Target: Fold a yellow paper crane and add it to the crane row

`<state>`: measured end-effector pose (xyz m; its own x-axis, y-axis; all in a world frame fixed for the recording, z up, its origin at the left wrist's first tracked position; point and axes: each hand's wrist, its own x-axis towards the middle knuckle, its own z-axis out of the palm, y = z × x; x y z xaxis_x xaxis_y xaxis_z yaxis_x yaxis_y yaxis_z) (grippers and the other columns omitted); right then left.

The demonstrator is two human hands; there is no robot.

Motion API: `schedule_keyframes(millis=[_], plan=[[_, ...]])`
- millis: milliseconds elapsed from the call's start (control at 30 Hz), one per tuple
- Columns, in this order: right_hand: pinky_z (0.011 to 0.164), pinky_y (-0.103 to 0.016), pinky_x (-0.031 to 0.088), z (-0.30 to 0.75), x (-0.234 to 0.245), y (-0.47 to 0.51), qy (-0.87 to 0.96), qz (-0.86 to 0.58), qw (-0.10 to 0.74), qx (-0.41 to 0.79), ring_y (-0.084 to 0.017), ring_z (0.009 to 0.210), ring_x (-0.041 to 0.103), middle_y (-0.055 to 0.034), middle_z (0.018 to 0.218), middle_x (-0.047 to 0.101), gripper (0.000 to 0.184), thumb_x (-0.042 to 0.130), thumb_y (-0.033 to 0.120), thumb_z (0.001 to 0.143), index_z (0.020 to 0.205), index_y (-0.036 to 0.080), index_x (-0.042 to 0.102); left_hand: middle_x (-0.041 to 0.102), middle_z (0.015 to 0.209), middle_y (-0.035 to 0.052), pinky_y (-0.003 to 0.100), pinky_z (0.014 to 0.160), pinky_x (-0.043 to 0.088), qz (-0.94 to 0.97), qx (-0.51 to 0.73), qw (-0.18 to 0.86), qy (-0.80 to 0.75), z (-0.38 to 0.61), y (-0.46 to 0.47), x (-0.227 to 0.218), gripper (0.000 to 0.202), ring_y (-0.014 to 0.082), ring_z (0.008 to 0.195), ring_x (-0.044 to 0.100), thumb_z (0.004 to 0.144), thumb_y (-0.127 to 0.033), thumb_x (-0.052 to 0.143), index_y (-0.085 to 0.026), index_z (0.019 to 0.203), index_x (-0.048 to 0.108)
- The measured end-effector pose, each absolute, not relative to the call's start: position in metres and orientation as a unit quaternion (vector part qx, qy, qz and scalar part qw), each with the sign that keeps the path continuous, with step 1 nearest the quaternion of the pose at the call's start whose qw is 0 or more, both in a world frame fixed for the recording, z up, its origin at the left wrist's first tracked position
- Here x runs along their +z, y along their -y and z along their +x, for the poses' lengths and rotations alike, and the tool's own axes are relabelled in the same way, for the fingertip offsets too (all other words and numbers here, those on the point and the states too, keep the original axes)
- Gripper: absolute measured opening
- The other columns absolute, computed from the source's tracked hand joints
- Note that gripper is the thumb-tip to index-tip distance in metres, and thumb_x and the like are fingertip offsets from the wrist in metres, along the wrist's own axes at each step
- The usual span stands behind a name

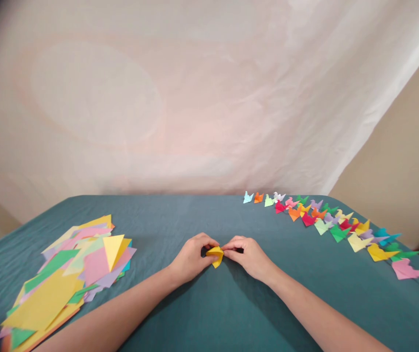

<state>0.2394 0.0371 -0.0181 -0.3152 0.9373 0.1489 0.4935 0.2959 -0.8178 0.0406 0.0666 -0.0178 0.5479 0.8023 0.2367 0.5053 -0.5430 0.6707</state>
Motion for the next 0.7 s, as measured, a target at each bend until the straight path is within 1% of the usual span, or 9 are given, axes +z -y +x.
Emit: schedule_keyframes(millis=[300,533,700], plan=[[0.077,-0.029,0.044,0.235,-0.018,-0.037,0.725,-0.494,0.327,0.353,-0.018,0.081,0.06,-0.0032,0.085,0.067,0.019,0.058,0.028,0.082,0.093,0.023,0.072,0.064,0.089,0.0027,0.028,0.081,0.044,0.838,0.268,0.268,-0.391,0.041,-0.066,-0.016,0.024,0.0188,0.086,0.057,0.07,-0.019,0.061,-0.021,0.093,0.068],[0.068,-0.028,0.043,0.226,-0.021,-0.038,0.712,-0.532,0.327,0.322,-0.017,0.073,0.058,-0.0039,0.079,0.066,0.018,0.06,0.029,0.079,0.087,0.019,0.072,0.064,0.091,0.0037,0.029,0.083,0.044,0.84,0.26,0.261,-0.398,0.043,-0.066,-0.015,0.027,0.0196,0.087,0.058,0.07,-0.02,0.061,-0.021,0.097,0.068],[0.064,-0.027,0.042,0.222,-0.024,-0.04,0.703,-0.553,0.33,0.301,-0.017,0.069,0.056,-0.0033,0.077,0.065,0.017,0.063,0.03,0.076,0.084,0.019,0.071,0.063,0.09,0.0041,0.029,0.082,0.044,0.847,0.256,0.248,-0.394,0.043,-0.065,-0.015,0.025,0.0198,0.087,0.057,0.071,-0.02,0.06,-0.021,0.095,0.068]])
